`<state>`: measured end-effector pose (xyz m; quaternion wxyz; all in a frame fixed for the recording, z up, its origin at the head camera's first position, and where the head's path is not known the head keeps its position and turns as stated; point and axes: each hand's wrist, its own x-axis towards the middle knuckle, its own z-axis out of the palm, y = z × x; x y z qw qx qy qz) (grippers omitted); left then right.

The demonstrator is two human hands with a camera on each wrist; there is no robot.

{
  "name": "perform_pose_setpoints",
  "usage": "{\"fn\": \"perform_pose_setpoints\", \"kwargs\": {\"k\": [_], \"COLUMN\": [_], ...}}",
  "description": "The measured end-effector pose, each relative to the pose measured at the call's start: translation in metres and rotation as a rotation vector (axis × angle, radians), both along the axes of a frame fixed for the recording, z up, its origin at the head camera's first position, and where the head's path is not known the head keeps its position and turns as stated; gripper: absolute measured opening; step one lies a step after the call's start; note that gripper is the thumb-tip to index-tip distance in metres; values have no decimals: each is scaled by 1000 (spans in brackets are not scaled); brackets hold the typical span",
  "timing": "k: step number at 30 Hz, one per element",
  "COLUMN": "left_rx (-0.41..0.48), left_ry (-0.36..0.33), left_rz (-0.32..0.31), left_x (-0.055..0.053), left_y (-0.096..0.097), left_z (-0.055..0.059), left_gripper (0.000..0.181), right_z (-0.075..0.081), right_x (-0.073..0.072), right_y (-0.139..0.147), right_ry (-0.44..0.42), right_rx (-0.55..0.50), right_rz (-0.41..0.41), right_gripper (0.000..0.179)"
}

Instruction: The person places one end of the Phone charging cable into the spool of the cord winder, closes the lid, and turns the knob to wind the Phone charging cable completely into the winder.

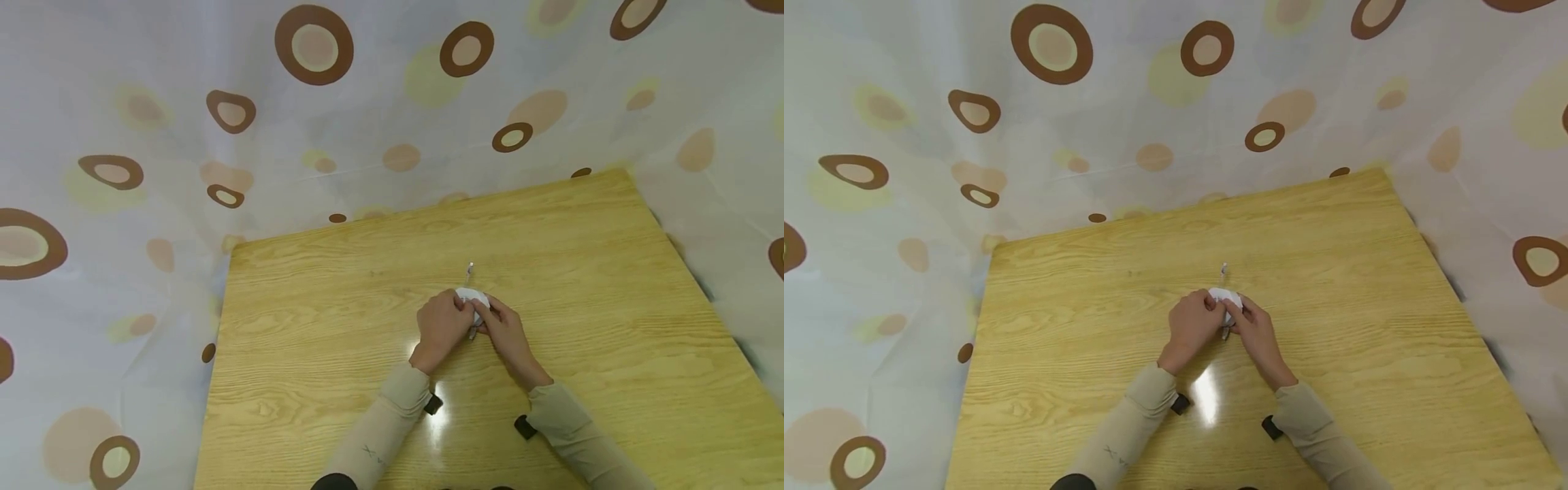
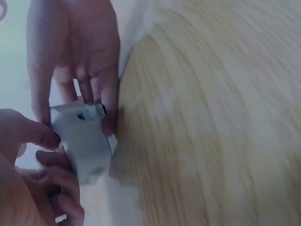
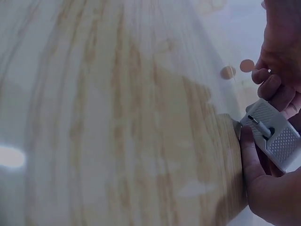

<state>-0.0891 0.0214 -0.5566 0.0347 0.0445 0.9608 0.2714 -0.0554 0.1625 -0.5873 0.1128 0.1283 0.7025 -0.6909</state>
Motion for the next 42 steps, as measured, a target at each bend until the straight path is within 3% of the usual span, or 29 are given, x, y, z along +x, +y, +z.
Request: {"fn": "perform_pose_setpoints", "kwargs": {"k": [3,6,12,14,18,23,27,36,42], "left_rx": [27,-5,-184,-252,-352,-406,-397,-382,-354], "left_ry": [13,114,422,484,533,581,611,673,671], "left_rz": [-102,-274,-563,-640,-749,-779,-778,-774,-748], "left_x": [-1,-3,-10,-15,-24,-33,-36,-39,-37], "left_y": [-8,-22,-46,-51,-56,-57,-57,-55,-54], "left_z": [-4,-8,-11,-10,-5,-2,-3,-6,-11], "left_gripper": [24,20,16,19,23,19,20,21,21], "right_z": [1,1,-1,-1,-1,-3,-2,6,8], "right_x": [0,-1,-2,-2,-2,-2,-2,-1,-2], "right_y": [1,1,3,3,3,3,3,4,4], "right_ry": [2,0,2,-1,-2,-5,-10,-14,-25], "right_rx": [1,5,23,23,13,14,21,-4,1], "right_rz": [8,25,47,50,62,72,67,63,74], "right_gripper": [59,62,64,64,67,67,66,62,63]}}
